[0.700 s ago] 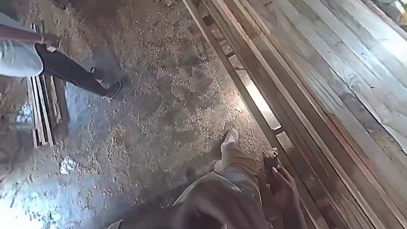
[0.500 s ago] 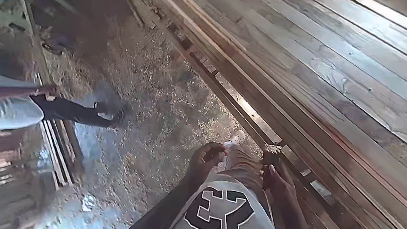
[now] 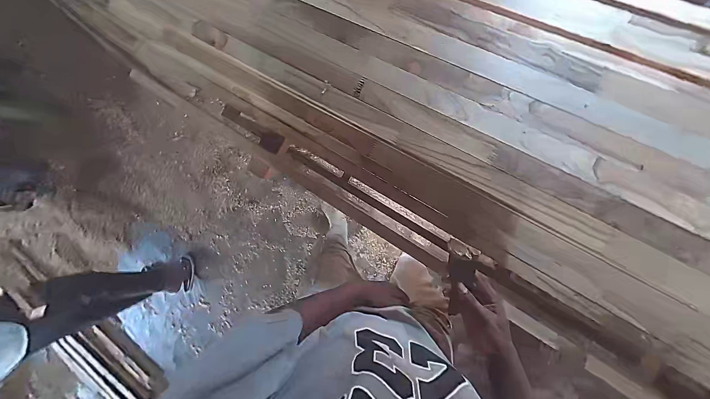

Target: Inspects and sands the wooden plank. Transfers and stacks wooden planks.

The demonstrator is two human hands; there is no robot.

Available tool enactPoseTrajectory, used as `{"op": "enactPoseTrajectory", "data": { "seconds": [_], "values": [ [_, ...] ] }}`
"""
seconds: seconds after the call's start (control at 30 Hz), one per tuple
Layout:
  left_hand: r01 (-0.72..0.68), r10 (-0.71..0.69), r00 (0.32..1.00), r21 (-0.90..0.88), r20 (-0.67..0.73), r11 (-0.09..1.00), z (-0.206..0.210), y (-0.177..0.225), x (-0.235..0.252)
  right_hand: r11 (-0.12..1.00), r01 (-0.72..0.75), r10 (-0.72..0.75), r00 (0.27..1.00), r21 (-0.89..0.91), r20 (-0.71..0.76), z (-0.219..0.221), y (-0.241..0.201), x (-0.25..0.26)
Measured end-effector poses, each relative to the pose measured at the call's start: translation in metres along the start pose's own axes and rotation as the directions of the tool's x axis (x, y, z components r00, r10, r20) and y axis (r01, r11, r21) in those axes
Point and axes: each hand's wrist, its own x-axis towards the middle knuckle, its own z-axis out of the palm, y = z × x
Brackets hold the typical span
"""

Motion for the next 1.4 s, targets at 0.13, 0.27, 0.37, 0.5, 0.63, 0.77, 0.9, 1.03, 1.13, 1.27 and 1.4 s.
{"op": "enactPoseTrajectory", "data": {
  "seconds": [0.13, 0.27, 0.37, 0.5, 0.63, 0.77, 0.9, 1.03, 1.13, 1.27, 1.4],
  "values": [
    [-0.21, 0.135, 0.936, 0.21, 0.325, 0.955, -0.057, 0.0, -0.067, 0.994, 0.09, -0.104, 0.958, -0.064, -0.267, 0.041, 0.042, -0.012],
    [-0.055, -0.119, 0.959, 0.583, 0.257, 0.811, -0.136, -0.026, -0.132, 0.987, 0.117, -0.161, 0.796, -0.113, -0.583, 0.127, 0.09, 0.002],
    [-0.161, 0.168, 0.985, 0.581, 0.042, 0.798, -0.198, -0.05, -0.192, 0.948, 0.209, -0.319, 0.588, -0.241, -0.743, 0.179, 0.135, 0.031],
    [-0.143, 0.311, 0.946, 0.749, -0.089, 0.647, -0.284, -0.083, -0.235, 0.9, 0.081, -0.433, 0.269, -0.428, -0.86, 0.227, 0.178, 0.084],
    [-0.132, 0.065, 0.991, 0.849, 0.114, 0.512, -0.33, -0.129, -0.232, 0.808, -0.276, -0.506, 0.125, -0.52, -0.853, 0.251, 0.21, 0.107],
    [0.136, -0.19, 0.982, 0.766, -0.018, 0.628, -0.329, -0.103, -0.218, 0.773, -0.41, -0.456, 0.171, -0.484, -0.873, 0.27, 0.217, 0.082],
    [0.183, -0.154, 0.981, 0.8, -0.115, 0.571, -0.316, -0.11, -0.223, 0.805, -0.478, -0.28, 0.218, -0.352, -0.935, 0.256, 0.139, 0.052],
    [0.234, -0.13, 0.972, 0.845, -0.195, 0.481, -0.299, -0.103, -0.237, 0.725, -0.663, -0.038, 0.234, -0.188, -0.972, 0.254, 0.06, 0.053],
    [0.216, -0.07, 0.975, 0.851, -0.209, 0.479, -0.294, -0.113, -0.237, 0.805, -0.576, 0.048, 0.297, -0.139, -0.954, 0.281, 0.072, 0.066],
    [0.211, -0.029, 0.974, 0.856, -0.224, 0.472, -0.291, -0.118, -0.238, 0.798, -0.577, 0.107, 0.416, -0.172, -0.903, 0.335, 0.104, 0.081],
    [0.205, -0.06, 0.977, 0.833, -0.203, 0.514, -0.295, -0.114, -0.237, 0.696, -0.652, 0.113, 0.512, -0.3, -0.851, 0.351, 0.107, 0.066]
  ]
}}
